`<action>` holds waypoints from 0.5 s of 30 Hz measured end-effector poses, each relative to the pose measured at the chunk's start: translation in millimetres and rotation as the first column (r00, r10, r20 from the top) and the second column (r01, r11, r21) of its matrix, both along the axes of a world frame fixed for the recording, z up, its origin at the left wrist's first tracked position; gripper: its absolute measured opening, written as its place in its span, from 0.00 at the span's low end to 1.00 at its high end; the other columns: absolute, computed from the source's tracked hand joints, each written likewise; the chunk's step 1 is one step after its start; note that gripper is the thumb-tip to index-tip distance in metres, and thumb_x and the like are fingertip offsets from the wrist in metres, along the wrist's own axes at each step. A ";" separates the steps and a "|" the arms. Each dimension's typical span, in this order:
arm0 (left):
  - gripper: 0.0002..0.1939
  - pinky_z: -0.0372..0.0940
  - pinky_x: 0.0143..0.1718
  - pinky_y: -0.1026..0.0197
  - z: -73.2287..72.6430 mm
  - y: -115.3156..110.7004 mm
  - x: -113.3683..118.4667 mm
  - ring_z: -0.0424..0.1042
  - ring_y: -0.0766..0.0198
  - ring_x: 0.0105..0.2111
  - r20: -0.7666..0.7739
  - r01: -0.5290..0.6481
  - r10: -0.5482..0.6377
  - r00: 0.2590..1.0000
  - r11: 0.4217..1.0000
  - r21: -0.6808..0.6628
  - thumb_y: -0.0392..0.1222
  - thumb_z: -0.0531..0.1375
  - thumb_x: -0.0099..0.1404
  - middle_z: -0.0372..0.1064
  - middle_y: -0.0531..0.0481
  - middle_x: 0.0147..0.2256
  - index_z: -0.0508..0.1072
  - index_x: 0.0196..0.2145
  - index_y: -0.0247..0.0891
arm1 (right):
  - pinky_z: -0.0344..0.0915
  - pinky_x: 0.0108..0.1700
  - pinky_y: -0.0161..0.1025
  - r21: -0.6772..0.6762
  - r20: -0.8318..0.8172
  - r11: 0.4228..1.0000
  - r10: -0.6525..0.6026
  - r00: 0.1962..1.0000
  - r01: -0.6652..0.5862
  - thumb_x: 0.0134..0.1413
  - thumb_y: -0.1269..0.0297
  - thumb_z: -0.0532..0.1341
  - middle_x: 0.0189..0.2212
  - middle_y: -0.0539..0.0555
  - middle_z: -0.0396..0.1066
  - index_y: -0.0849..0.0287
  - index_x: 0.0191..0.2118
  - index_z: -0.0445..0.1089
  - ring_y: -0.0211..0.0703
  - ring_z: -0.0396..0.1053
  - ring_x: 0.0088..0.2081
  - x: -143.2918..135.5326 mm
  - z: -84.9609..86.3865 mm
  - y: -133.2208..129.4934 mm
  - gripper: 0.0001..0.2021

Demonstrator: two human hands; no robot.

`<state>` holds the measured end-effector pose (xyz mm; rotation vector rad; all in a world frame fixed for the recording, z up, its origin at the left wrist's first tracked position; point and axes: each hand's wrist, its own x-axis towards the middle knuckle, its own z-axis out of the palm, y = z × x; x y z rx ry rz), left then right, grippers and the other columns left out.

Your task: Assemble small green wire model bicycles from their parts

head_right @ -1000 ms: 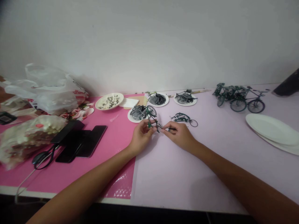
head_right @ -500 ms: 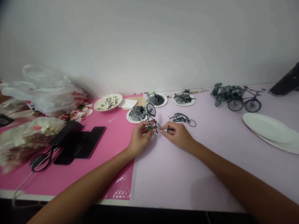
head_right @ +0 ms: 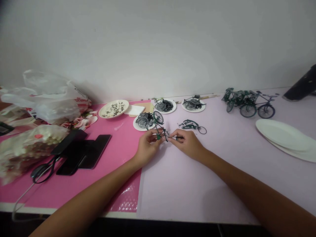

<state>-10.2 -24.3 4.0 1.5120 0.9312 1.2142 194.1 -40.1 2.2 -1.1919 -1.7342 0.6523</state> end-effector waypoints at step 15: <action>0.14 0.73 0.42 0.60 0.5 -1.0 -0.1 0.81 0.56 0.44 -0.026 0.008 -0.007 1.000 1.000 0.020 0.44 0.71 0.64 0.78 0.39 0.53 0.76 0.44 0.37 | 0.68 0.28 0.36 -0.005 0.059 1.000 0.014 0.998 -0.014 0.60 0.52 0.68 0.31 0.55 0.80 0.56 0.37 0.82 0.43 0.73 0.29 -0.9 4.6 -0.1 0.12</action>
